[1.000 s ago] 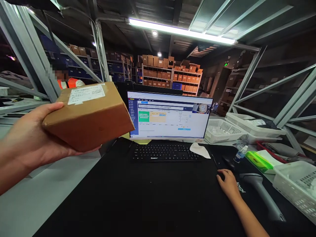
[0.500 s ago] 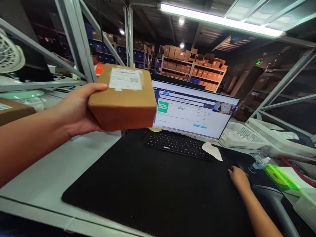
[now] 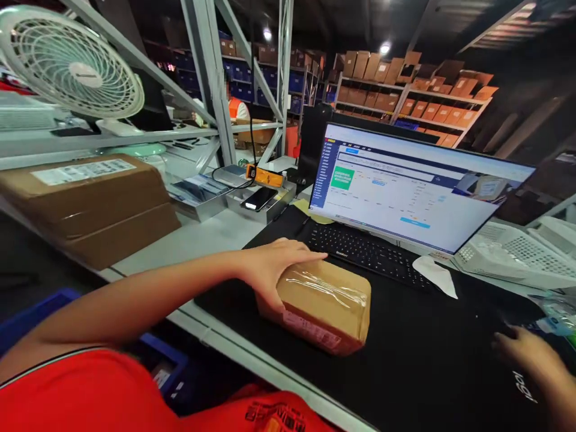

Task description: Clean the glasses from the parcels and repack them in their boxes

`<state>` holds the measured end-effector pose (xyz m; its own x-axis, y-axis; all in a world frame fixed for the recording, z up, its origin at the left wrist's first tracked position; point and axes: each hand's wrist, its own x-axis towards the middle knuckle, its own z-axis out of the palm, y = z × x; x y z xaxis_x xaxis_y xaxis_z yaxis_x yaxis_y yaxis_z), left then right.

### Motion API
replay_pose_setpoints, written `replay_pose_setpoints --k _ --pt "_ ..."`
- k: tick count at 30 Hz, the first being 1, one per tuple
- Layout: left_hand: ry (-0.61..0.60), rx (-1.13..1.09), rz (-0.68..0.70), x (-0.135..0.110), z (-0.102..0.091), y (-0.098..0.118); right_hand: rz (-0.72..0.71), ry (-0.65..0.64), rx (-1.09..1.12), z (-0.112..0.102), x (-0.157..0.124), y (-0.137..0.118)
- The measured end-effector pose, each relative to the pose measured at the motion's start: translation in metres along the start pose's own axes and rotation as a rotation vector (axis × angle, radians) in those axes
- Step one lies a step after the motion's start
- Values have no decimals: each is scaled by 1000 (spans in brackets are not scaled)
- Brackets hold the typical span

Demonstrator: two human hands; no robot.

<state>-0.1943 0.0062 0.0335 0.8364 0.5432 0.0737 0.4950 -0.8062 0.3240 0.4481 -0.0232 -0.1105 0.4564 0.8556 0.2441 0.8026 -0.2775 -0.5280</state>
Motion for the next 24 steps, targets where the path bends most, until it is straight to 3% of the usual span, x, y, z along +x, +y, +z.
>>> replay_pose_setpoints --k 3,5,7,11,16,18,20,24 --pt "-48 -3 116 9 4 -8 192 -99 238 -25 -16 -52" --pt "-63 12 132 11 4 -13 108 -183 294 -36 -32 -101" --pt "-4 60 104 6 9 -10 -18 -292 319 -39 -53 -151" --pt "311 318 80 -20 45 19 -252 -440 241 -27 -96 -238" --pt "803 509 111 -43 103 51 -830 -519 -5 -1 -133 -349" --pt "903 509 78 -45 117 55 -983 -542 -121 9 -140 -390" --pt "957 505 46 -45 126 56 -1029 -537 -245 19 -143 -423" --pt "981 455 38 -46 139 52 -1046 -571 -365 29 -145 -458"
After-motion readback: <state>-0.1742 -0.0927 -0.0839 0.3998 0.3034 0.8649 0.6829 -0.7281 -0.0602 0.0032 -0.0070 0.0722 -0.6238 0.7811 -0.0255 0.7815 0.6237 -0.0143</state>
